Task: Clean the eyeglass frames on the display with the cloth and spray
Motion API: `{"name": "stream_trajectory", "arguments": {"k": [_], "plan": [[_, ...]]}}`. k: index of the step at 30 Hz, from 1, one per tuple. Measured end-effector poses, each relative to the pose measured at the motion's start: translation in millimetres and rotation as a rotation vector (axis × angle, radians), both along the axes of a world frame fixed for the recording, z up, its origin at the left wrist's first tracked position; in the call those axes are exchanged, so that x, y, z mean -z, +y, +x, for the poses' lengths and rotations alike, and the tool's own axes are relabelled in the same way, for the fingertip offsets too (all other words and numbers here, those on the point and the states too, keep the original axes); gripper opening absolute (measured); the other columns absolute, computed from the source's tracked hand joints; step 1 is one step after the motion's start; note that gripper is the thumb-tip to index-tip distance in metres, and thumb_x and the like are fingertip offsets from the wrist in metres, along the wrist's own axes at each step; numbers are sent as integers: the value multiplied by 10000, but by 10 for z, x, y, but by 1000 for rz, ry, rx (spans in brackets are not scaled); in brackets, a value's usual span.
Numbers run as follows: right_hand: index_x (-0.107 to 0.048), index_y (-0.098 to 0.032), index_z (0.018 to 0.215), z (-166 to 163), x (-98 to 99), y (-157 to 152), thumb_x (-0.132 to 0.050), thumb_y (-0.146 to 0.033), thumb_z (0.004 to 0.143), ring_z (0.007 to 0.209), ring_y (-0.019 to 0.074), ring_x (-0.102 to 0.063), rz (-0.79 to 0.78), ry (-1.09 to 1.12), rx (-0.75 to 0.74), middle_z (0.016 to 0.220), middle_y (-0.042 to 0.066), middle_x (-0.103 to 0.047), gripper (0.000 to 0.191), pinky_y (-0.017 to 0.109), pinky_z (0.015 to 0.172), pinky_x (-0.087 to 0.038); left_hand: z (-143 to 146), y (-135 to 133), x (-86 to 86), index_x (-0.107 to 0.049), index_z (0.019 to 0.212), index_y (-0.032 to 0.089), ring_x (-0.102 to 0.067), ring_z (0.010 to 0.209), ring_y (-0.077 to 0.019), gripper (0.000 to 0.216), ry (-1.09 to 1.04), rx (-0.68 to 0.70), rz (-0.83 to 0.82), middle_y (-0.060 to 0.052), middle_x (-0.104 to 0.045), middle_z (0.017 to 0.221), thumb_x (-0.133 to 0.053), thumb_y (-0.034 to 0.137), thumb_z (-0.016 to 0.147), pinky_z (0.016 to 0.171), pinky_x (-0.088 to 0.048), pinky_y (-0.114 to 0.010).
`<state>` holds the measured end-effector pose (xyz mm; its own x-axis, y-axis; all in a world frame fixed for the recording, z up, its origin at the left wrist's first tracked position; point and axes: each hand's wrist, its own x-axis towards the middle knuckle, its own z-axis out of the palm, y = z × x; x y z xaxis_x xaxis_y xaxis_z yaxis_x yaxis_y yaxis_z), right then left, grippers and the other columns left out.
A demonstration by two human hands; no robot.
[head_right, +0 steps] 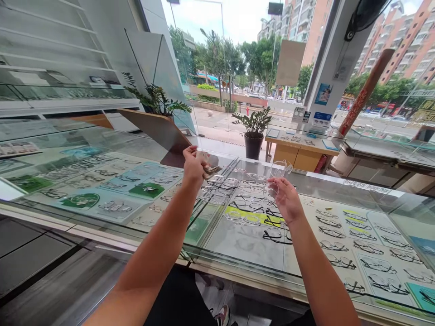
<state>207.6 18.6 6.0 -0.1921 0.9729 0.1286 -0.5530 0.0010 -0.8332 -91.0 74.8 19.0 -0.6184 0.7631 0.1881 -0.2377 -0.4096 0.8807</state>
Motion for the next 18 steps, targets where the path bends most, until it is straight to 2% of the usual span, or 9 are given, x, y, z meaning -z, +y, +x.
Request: {"name": "stream_trajectory", "arguments": {"k": [4, 6, 8, 10, 13, 18], "plan": [[-777, -247, 785, -11, 5, -21, -998, -423, 633, 787, 102, -686, 10, 5, 13, 946, -11, -797, 321, 201, 738, -587, 407, -196, -9, -359, 1138, 256, -487, 464, -108, 639, -129, 431, -42, 36, -588, 797, -514, 66, 548, 461, -380, -203], [-771, -248, 791, -28, 7, -40, -993, -425, 646, 796, 106, -688, 14, -3, 10, 943, -14, -797, 318, 211, 750, -593, 545, -282, 40, -365, 1148, 255, -519, 465, -125, 621, -143, 639, -91, 34, -612, 777, -569, 91, 585, 454, -397, -212], [-768, -248, 797, -48, 3, -63, -995, -432, 646, 807, 107, -686, 24, -11, 2, 937, -16, -795, 328, 213, 755, -593, 642, -344, 109, -390, 1143, 250, -574, 495, -143, 598, -138, 786, -123, 25, -654, 783, -654, 119, 622, 471, -439, -230], [-770, -244, 803, -65, -8, -87, -1001, -439, 638, 821, 103, -681, 28, -16, -7, 940, -14, -795, 344, 206, 763, -587, 706, -382, 181, -447, 1116, 228, -640, 557, -154, 571, -126, 856, -138, 5, -697, 807, -770, 165, 649, 526, -504, -253], [-772, -241, 810, -80, -28, -120, -1000, -444, 639, 841, 110, -679, 27, -18, -3, 952, -6, -796, 350, 220, 789, -585, 760, -411, 258, -570, 1035, 173, -686, 655, -133, 538, -105, 889, -120, -14, -733, 830, -931, 283, 652, 633, -561, -246], [-754, -248, 807, -114, -56, -179, -965, -462, 689, 889, 141, -686, 66, -46, 5, 962, 6, -788, 323, 281, 872, -583, 799, -443, 289, -695, 951, 135, -699, 718, -109, 614, -64, 893, -104, -9, -754, 837, -1030, 456, 548, 690, -568, -205]]}}
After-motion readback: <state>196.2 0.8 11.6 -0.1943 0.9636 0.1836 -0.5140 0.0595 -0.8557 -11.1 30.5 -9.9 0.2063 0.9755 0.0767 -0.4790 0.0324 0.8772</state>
